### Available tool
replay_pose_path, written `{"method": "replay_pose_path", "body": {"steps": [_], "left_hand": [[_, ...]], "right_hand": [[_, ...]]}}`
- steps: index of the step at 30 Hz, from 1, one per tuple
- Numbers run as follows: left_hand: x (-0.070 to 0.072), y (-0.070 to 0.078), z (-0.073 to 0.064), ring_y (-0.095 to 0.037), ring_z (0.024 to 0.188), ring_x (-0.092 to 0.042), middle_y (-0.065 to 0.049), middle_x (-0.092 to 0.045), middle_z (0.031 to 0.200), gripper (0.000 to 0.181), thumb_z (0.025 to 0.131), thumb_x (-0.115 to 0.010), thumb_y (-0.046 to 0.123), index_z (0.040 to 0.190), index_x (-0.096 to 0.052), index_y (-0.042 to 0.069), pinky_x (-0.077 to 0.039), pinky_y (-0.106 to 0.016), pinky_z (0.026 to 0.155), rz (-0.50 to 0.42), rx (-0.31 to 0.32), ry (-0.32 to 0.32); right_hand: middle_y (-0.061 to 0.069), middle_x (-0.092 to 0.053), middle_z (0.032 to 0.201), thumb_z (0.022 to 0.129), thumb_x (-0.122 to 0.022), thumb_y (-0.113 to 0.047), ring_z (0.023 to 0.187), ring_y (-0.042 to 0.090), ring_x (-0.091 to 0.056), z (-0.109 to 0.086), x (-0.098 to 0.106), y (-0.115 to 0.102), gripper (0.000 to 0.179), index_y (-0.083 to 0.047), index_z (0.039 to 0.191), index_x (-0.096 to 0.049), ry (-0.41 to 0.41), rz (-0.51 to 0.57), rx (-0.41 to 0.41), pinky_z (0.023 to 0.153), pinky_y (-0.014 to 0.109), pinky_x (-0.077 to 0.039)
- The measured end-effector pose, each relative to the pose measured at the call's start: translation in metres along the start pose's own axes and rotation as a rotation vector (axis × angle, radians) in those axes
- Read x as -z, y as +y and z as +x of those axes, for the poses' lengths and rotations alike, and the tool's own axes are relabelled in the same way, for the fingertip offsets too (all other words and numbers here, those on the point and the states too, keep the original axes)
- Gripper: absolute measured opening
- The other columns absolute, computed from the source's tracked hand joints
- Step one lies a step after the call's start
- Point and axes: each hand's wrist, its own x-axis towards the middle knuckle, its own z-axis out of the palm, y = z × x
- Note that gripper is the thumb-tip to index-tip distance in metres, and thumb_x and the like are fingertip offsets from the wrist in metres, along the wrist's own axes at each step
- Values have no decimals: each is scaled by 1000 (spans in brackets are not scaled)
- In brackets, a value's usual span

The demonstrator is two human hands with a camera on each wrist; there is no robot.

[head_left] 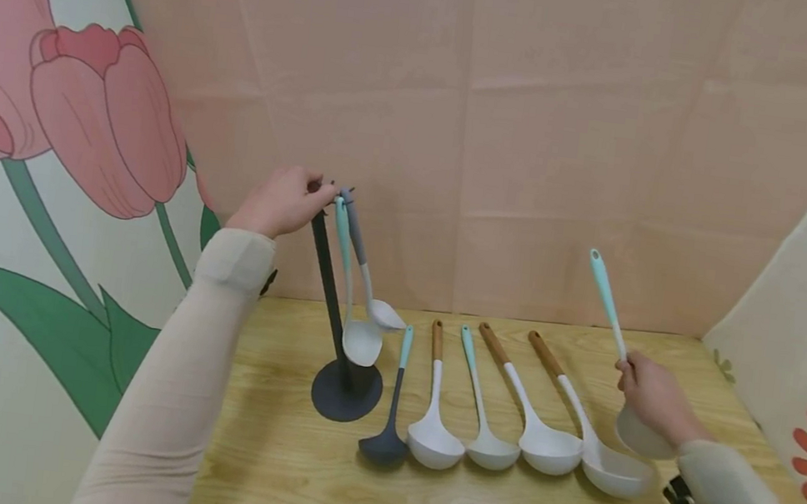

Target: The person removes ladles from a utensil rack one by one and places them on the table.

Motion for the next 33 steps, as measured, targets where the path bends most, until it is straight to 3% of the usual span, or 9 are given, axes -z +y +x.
{"method": "replay_pose_path", "body": {"steps": [7, 17, 23, 33], "left_hand": [[0, 0, 0, -22, 63, -43, -6, -48, 72, 45, 103, -43, 47, 79, -52, 9, -35, -33, 56, -25, 1, 2], [0, 2, 1, -23, 66, -44, -8, -54, 78, 47, 103, -43, 49, 81, -50, 8, -36, -33, 59, -25, 7, -18], [-1, 3, 2, -23, 67, -44, -8, -52, 79, 46, 103, -42, 49, 82, -50, 9, -36, -33, 59, -29, 6, -23], [-2, 3, 3, -23, 68, -45, -8, -52, 79, 46, 103, -42, 49, 82, -49, 8, -37, -34, 60, -28, 8, -22]], "right_hand": [[4, -60, 68, 102, -47, -4, 60, 18, -53, -4, -2, 26, 20, 11, 95, -58, -70, -53, -32, 56, 37, -42], [2, -56, 66, 100, -42, -6, 60, 19, -52, -10, -5, 50, 25, 4, 83, -58, -255, -83, -107, 58, 37, -42], [1, -54, 64, 99, -41, -7, 59, 21, -50, -13, -9, 59, 28, -4, 74, -54, -278, -94, -122, 56, 37, -40], [5, -54, 67, 100, -41, -7, 63, 23, -51, -16, -12, 67, 26, 2, 83, -58, -392, -95, -173, 57, 37, -41]]}}
